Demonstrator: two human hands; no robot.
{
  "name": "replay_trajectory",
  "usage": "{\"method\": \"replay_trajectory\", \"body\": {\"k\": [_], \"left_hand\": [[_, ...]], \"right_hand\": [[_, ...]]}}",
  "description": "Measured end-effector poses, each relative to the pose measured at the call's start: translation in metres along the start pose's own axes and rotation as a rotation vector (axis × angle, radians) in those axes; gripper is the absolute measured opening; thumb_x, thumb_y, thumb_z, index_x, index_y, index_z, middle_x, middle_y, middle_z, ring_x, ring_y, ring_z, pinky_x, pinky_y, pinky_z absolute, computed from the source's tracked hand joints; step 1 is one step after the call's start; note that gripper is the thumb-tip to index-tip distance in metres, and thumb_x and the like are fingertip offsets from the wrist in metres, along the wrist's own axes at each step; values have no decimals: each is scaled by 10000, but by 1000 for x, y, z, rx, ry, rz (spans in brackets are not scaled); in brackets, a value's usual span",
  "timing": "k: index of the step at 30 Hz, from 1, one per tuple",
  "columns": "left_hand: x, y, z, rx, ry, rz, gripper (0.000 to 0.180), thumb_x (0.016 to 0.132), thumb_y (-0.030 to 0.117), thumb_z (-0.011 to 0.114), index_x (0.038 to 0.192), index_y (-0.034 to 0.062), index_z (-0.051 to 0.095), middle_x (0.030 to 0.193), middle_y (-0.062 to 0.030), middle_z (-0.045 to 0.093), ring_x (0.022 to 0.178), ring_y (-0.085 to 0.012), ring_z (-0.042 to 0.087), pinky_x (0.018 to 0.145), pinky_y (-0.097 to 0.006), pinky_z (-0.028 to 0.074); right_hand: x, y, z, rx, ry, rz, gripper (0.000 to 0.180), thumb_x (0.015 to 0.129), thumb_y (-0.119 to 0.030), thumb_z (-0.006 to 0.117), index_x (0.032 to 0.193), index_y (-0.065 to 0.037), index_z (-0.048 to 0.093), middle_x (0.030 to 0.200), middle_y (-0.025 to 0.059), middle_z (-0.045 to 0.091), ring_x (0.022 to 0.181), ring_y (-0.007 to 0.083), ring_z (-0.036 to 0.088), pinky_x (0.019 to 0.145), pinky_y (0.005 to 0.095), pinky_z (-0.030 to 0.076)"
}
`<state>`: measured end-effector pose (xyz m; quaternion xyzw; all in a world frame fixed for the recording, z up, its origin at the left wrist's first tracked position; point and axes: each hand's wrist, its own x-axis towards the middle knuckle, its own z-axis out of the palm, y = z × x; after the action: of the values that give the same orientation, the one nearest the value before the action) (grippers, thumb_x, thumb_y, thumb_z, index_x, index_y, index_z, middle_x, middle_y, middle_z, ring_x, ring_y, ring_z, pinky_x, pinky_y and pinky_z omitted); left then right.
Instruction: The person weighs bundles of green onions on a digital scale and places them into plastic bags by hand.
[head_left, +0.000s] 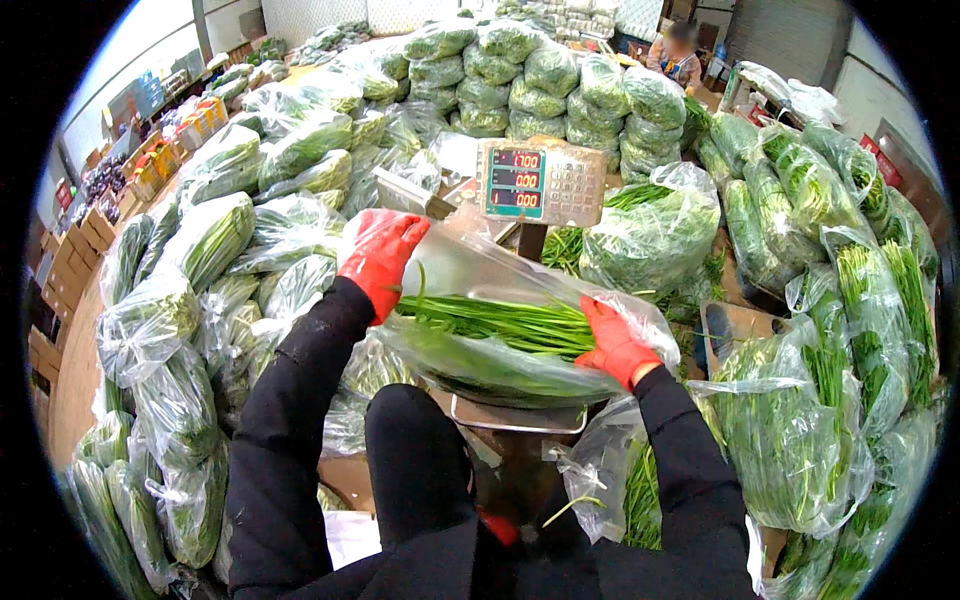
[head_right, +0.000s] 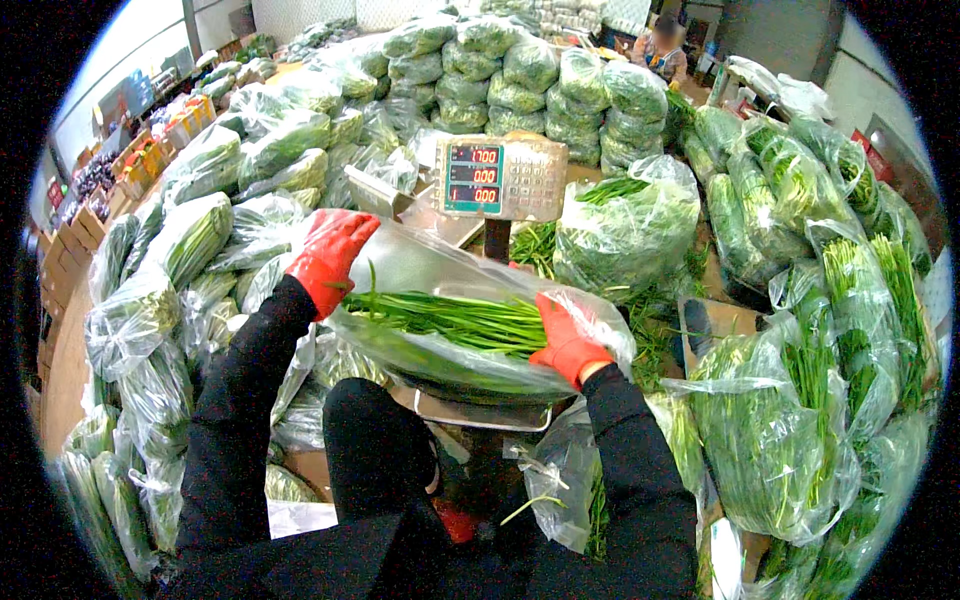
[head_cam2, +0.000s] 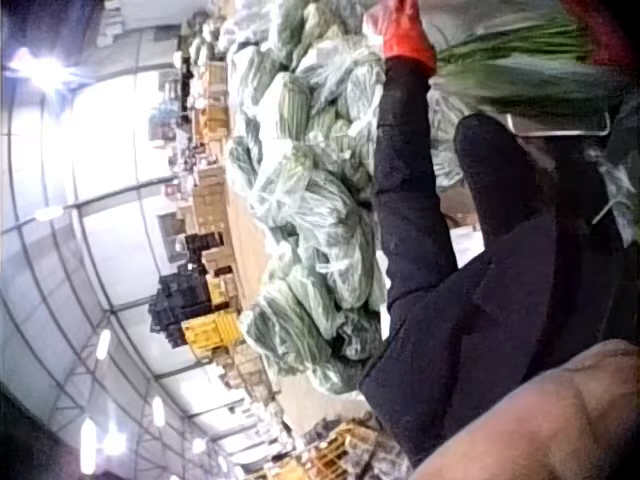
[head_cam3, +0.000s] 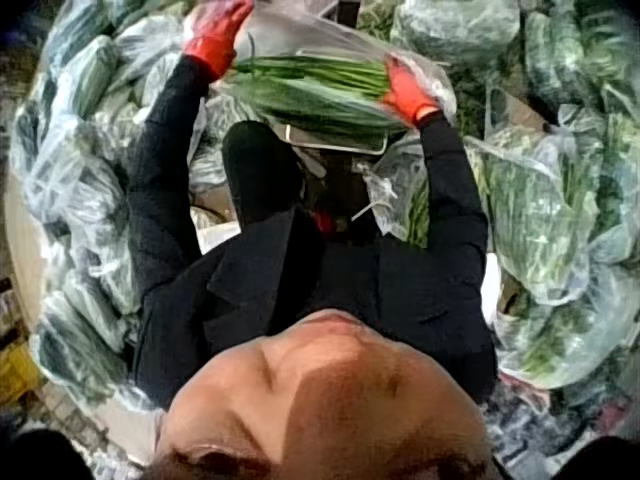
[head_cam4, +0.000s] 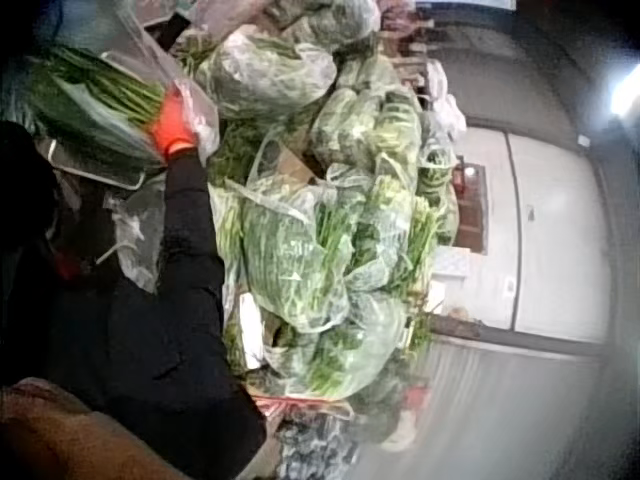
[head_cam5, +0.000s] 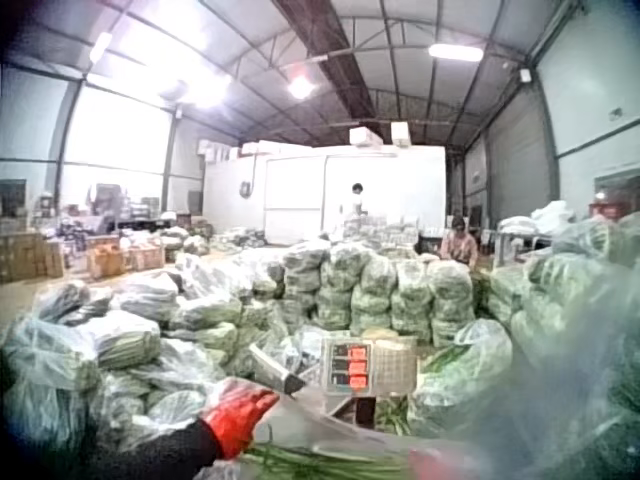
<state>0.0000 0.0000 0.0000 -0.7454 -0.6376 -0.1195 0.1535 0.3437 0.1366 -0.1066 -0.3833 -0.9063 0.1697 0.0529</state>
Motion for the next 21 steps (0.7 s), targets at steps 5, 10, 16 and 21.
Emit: {"method": "replay_trajectory", "body": {"k": [5,10,16,21], "left_hand": [[9,11,-16,-71,-78,-43,651,622,44,651,1238,40,439,1136,-160,528,1042,-338,509,894,-397,404],[11,115,-27,-787,-276,46,217,776,128,639,969,29,642,808,-136,646,722,-223,633,658,-318,499],[-35,257,45,-1095,-652,643,420,792,230,623,1166,57,543,1090,-163,585,965,-323,556,850,-399,434],[-65,358,127,-979,-400,774,692,685,287,690,1276,64,408,1314,-206,395,1191,-382,387,985,-517,290]], "right_hand": [[-46,-66,-49,611,213,-20,556,774,-135,673,1279,-66,449,1110,137,582,976,215,574,823,324,472],[-130,-34,-100,1016,656,-12,255,901,-122,521,1116,5,571,903,90,655,792,150,626,705,287,506],[-257,83,-47,1013,970,690,281,903,-256,519,1009,-9,601,864,91,656,719,144,623,674,259,485],[-323,122,97,1119,493,903,276,875,-260,548,1002,-14,566,821,96,650,669,168,618,636,278,487]]}}
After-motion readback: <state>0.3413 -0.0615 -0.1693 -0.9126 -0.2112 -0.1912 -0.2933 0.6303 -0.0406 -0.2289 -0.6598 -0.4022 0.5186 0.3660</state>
